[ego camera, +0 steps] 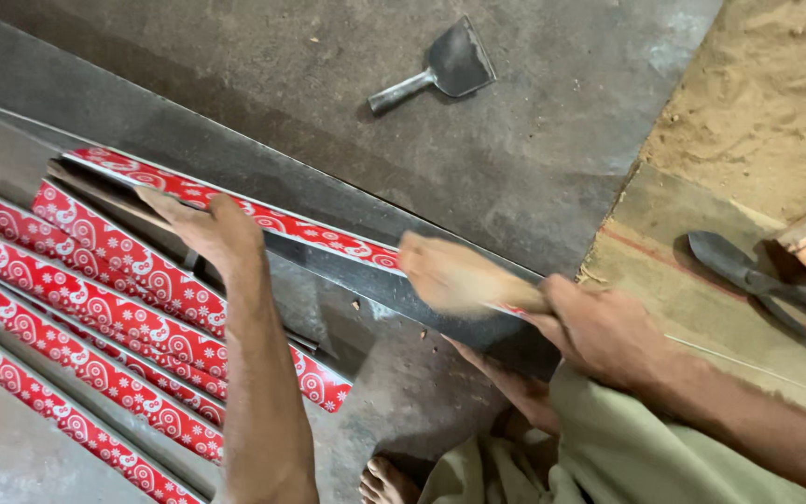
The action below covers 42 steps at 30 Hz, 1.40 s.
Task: The person places red patterned strips into a metal jig, hammers them flat with a wooden mallet, and uses a metal scraper to press the edges. The person repeats this process for multiple strips, stacking the finished pieces on the floor.
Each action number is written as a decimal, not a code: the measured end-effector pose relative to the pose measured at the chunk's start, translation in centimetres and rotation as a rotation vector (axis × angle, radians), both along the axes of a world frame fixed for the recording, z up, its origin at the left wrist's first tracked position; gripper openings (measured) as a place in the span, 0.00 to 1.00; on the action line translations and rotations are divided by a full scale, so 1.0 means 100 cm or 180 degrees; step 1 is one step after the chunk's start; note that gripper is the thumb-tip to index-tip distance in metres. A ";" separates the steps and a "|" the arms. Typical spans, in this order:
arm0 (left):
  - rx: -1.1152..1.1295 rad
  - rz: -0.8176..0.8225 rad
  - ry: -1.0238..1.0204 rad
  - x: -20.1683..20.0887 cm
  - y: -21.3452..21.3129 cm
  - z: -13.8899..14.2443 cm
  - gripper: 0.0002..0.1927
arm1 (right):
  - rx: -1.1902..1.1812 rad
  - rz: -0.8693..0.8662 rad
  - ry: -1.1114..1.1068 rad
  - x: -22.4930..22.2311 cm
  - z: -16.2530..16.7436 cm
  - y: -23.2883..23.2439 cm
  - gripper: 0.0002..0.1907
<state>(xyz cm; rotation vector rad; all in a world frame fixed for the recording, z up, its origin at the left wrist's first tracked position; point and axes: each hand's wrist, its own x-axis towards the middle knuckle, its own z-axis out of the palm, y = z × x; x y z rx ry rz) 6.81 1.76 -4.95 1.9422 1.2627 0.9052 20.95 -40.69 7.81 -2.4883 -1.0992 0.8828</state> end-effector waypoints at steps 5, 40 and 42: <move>-0.0006 -0.0059 0.0025 0.011 -0.023 0.000 0.44 | 0.0481 -0.0255 0.0002 0.013 0.007 0.006 0.16; 0.0150 0.0137 -0.0293 0.068 -0.011 0.032 0.19 | -0.0371 -0.1039 0.0459 0.083 -0.037 0.019 0.24; 0.0062 0.0096 -0.0339 0.079 -0.021 0.025 0.14 | 0.0077 -0.0785 0.0605 0.075 -0.026 0.025 0.19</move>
